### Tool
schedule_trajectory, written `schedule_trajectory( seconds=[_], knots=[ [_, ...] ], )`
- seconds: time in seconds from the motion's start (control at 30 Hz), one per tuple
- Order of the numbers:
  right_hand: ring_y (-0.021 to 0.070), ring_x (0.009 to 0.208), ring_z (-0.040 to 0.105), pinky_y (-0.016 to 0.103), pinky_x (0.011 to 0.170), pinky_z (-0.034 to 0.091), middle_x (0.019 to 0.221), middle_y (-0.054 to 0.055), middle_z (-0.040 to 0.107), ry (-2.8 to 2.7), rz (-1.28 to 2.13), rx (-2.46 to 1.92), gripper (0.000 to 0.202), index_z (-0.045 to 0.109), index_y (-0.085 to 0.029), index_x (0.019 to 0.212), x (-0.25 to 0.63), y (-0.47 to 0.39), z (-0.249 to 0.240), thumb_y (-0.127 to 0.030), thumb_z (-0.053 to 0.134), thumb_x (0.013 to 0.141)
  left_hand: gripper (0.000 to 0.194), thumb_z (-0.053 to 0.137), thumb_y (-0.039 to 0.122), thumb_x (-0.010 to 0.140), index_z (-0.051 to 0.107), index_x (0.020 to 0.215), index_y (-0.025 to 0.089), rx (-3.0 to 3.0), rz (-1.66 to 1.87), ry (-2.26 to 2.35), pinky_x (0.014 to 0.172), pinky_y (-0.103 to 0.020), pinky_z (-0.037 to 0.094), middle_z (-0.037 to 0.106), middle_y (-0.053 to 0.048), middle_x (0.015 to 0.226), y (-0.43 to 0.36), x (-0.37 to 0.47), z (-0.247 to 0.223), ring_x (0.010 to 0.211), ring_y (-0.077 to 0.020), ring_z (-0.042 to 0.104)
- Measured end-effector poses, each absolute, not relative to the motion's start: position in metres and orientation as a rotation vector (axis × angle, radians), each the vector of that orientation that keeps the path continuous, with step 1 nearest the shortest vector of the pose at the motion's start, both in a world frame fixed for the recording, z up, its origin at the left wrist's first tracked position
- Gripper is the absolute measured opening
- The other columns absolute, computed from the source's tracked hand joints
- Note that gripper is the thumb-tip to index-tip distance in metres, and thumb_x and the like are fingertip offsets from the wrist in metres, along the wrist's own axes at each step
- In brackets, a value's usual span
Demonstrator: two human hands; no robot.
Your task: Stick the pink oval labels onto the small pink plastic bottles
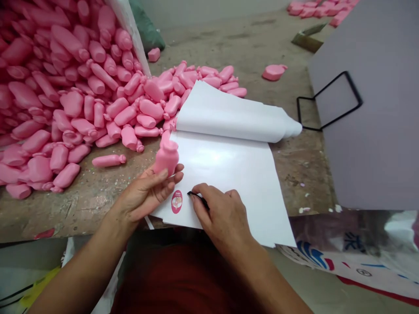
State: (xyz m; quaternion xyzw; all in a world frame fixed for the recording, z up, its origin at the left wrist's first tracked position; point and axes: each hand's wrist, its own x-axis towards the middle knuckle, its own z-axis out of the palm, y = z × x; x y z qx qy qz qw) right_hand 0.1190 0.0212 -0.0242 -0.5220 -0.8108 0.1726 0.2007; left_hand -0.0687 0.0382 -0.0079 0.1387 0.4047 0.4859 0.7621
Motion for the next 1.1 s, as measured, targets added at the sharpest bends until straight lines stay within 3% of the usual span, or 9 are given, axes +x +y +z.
schedule_trajectory(
  seconds=[0.07,0.17,0.33,0.53,0.83,1.1],
  knots=[
    [0.019,0.057,0.061,0.031,0.058,0.037,0.071,0.0,0.074,-2.276,0.484,-1.453,0.02,0.068,-0.024,0.094,0.117,0.021,-0.024,-0.029,0.049,0.094,0.023,0.072,0.02,0.082,0.064,0.103,0.016,0.381,1.065,0.955,0.07,-0.022,0.054,0.072,-0.007,0.109,0.04,-0.066,-0.009,0.087,-0.0152,0.072],
    [0.0183,0.055,0.057,0.031,0.06,0.037,0.071,0.0,0.074,-2.307,0.47,-1.441,0.021,0.068,-0.024,0.093,0.114,0.02,-0.026,-0.028,0.048,0.095,0.035,0.078,0.025,0.077,0.064,0.109,0.018,0.533,1.083,1.019,0.074,-0.025,0.051,0.072,-0.007,0.113,0.042,-0.066,-0.01,0.092,-0.0171,0.07],
    [0.0167,0.05,0.05,0.03,0.062,0.034,0.069,-0.001,0.073,-2.313,0.362,-1.453,0.02,0.067,-0.024,0.091,0.111,0.019,-0.03,-0.026,0.048,0.095,0.038,0.078,0.02,0.072,0.061,0.106,0.017,0.542,1.026,0.972,0.089,-0.037,0.049,0.075,-0.008,0.105,0.043,-0.062,-0.011,0.099,-0.0235,0.07],
    [0.0162,0.047,0.042,0.03,0.06,0.031,0.065,-0.001,0.071,-2.319,0.287,-1.435,0.021,0.068,-0.022,0.089,0.109,0.018,-0.03,-0.026,0.048,0.095,0.039,0.066,0.011,0.075,0.053,0.112,0.017,0.432,1.121,1.007,0.102,-0.041,0.047,0.076,-0.007,0.099,0.046,-0.053,-0.02,0.105,-0.0213,0.069],
    [0.0172,0.048,0.043,0.029,0.056,0.03,0.061,-0.001,0.069,-2.325,0.245,-1.452,0.02,0.067,-0.022,0.088,0.105,0.016,-0.029,-0.024,0.048,0.094,0.05,0.066,0.01,0.077,0.049,0.123,0.018,0.388,1.121,0.989,0.106,-0.043,0.043,0.075,-0.007,0.099,0.046,-0.054,-0.023,0.108,-0.0222,0.067],
    [0.0216,0.056,0.05,0.027,0.055,0.033,0.065,-0.001,0.071,-2.195,0.489,-1.653,0.017,0.069,-0.026,0.087,0.101,0.017,-0.033,-0.033,0.053,0.09,0.044,0.065,0.008,0.078,0.051,0.119,0.016,0.327,1.114,0.991,0.106,-0.042,0.044,0.075,-0.009,0.097,0.046,-0.054,-0.02,0.106,-0.0214,0.068]
  ],
)
